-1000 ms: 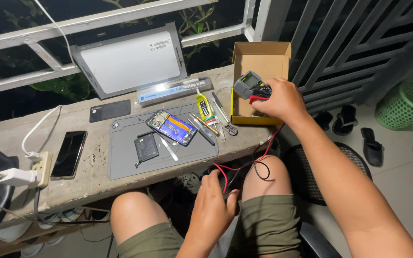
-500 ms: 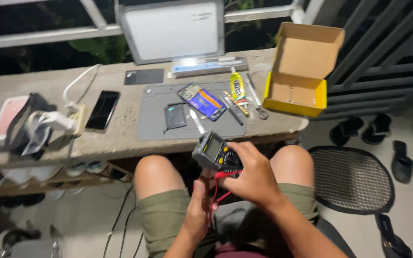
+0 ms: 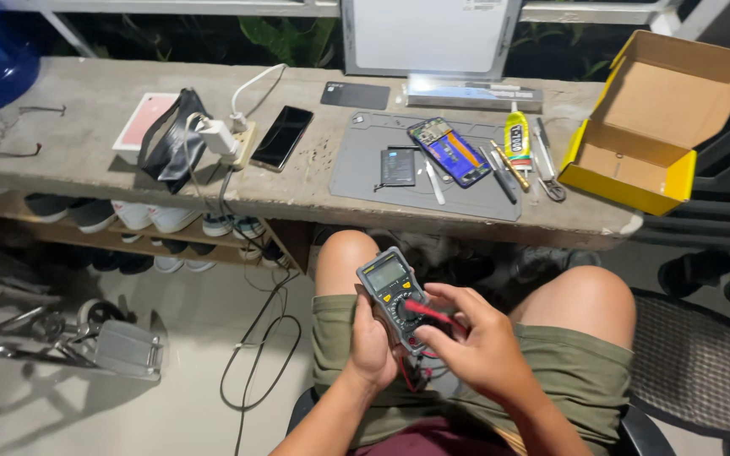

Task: The person takes a multimeter and its probes out of a box, connects the probes to the multimeter, and uses them to touch contact points on a phone battery while observing the multimeter screen.

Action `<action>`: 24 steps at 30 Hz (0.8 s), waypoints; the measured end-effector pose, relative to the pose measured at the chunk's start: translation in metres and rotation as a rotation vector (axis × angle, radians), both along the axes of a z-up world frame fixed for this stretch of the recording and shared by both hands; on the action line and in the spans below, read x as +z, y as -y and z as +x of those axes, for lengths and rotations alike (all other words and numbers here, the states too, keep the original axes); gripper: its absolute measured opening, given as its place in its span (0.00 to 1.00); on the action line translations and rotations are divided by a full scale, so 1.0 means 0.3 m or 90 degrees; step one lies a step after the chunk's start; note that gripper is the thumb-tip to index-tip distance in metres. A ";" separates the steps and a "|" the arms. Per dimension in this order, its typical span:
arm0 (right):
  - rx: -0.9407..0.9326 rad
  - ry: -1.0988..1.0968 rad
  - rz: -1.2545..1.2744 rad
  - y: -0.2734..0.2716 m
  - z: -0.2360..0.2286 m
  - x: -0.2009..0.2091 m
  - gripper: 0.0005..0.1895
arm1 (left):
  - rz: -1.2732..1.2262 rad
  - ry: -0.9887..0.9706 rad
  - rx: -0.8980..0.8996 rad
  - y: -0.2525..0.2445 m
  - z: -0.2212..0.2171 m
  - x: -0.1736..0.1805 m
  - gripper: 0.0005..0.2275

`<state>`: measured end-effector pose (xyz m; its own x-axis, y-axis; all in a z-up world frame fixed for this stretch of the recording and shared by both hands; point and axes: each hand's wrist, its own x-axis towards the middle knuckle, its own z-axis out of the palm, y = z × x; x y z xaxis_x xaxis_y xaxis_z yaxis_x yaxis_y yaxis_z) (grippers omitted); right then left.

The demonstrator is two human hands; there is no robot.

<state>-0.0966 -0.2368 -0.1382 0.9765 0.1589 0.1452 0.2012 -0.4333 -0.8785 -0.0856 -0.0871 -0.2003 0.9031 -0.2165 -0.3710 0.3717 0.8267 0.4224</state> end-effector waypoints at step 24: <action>0.075 -0.157 0.354 0.012 0.024 -0.204 0.06 | 0.024 0.116 0.054 -0.068 0.065 -0.008 0.47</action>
<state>-0.0895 -0.2405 -0.1993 0.9723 0.2335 0.0094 -0.0183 0.1162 -0.9931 -0.0661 -0.0666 -0.2027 0.9703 -0.1254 -0.2067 0.2160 0.8340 0.5077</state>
